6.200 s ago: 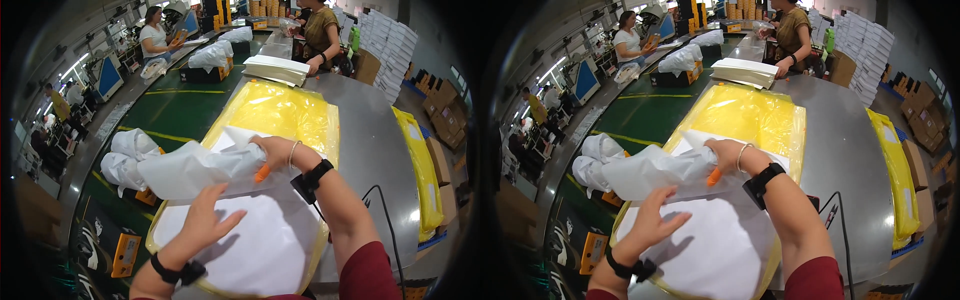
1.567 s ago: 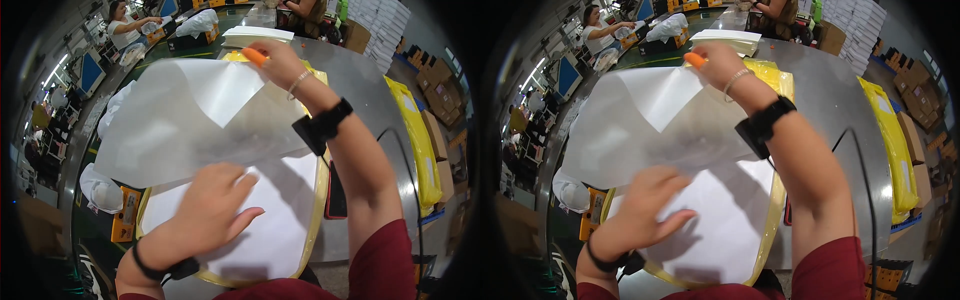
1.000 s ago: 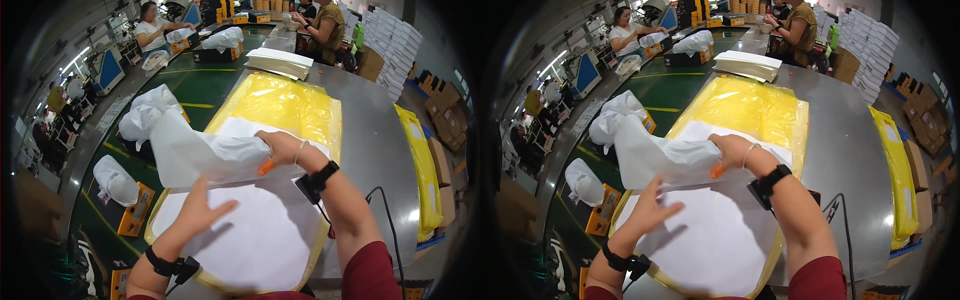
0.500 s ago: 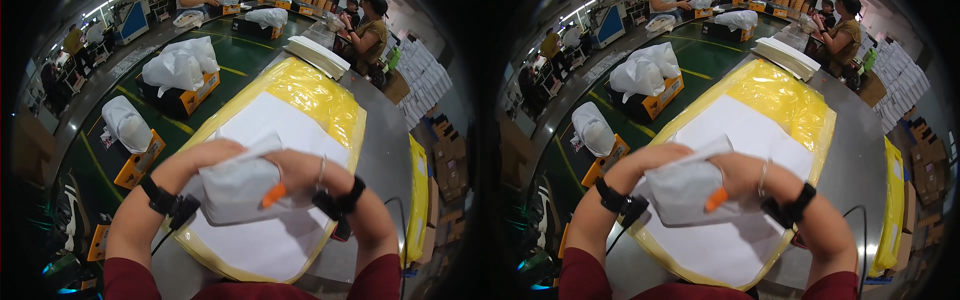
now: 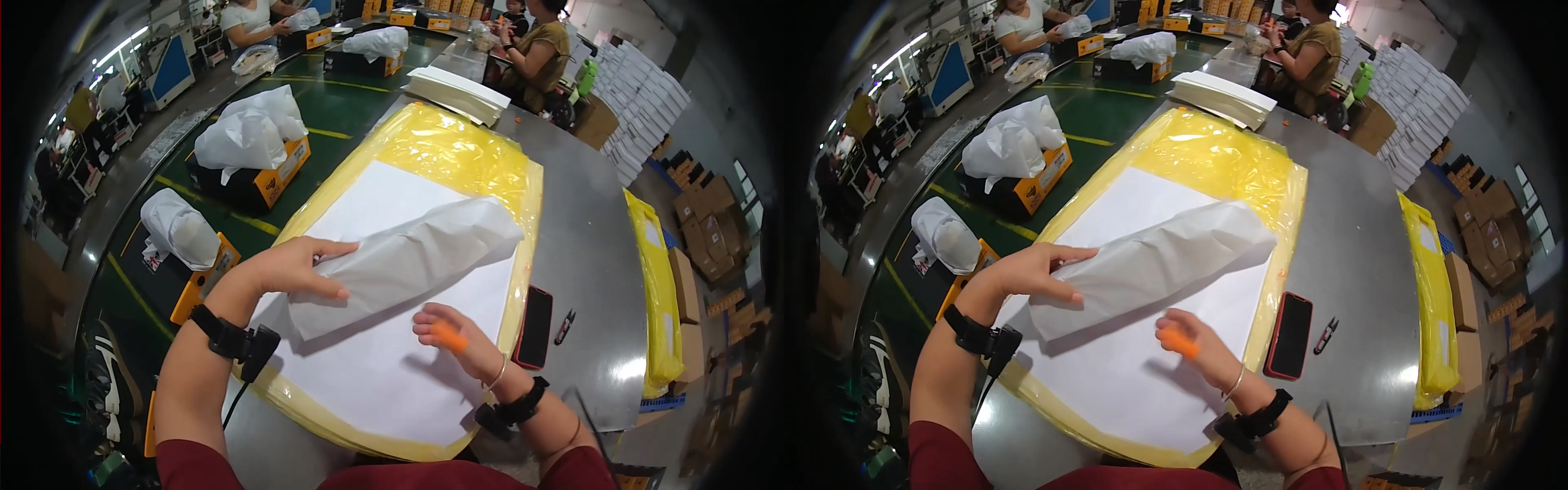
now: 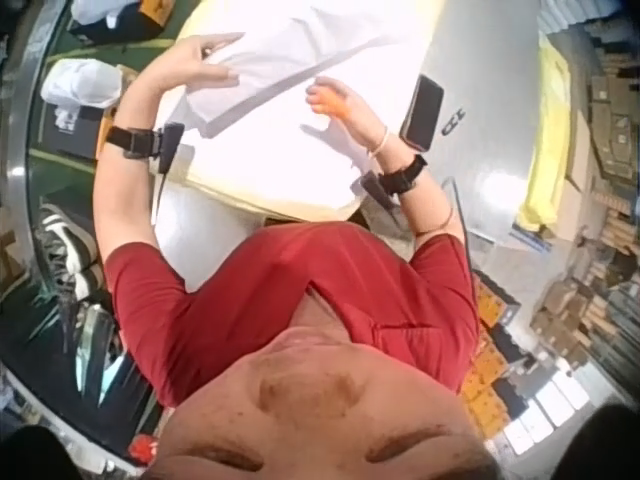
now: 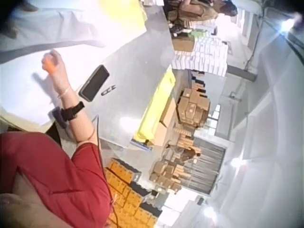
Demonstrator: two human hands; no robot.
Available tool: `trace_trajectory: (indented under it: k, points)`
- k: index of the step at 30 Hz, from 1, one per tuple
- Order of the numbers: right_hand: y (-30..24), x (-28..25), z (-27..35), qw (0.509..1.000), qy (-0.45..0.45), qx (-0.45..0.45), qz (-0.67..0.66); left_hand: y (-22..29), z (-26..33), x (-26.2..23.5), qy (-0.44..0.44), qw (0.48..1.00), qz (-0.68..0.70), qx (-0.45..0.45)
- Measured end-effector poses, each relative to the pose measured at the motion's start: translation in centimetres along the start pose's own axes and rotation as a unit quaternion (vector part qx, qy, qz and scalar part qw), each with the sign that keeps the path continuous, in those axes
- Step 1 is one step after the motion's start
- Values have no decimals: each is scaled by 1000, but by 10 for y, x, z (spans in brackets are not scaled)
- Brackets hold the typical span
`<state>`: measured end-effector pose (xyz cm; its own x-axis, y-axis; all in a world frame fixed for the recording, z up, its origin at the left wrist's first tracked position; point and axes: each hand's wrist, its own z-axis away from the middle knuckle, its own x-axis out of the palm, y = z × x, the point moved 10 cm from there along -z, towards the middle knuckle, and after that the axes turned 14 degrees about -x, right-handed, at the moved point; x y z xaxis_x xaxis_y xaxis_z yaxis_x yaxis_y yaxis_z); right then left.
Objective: Wrapping individual shoes in white protective paper and placing them on a conveyor belt.
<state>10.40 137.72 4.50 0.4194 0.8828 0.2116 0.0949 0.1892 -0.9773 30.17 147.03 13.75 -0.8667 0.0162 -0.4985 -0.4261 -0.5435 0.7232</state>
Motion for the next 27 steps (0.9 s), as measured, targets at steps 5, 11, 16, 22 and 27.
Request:
trace_trajectory:
  k: [5, 11, 16, 22, 27]
  points:
    - [-30, -32, -4, 892, 198, -102, -394, -17, 50, 58, -231, 966, 28, -112]
    - [-85, 58, 31, 900, -58, -108, 418, -16, 75, 97, -319, 938, 16, -133]
    - [-54, 77, 16, 840, -179, -151, 490, 7, 71, 70, -278, 927, -112, -226]
    - [-53, 2, -74, 852, -205, -140, 461, 47, 56, 62, 77, 888, -429, 148]
    - [-116, -71, -59, 918, 56, -188, 344, 27, -18, 27, -2, 935, -355, 13]
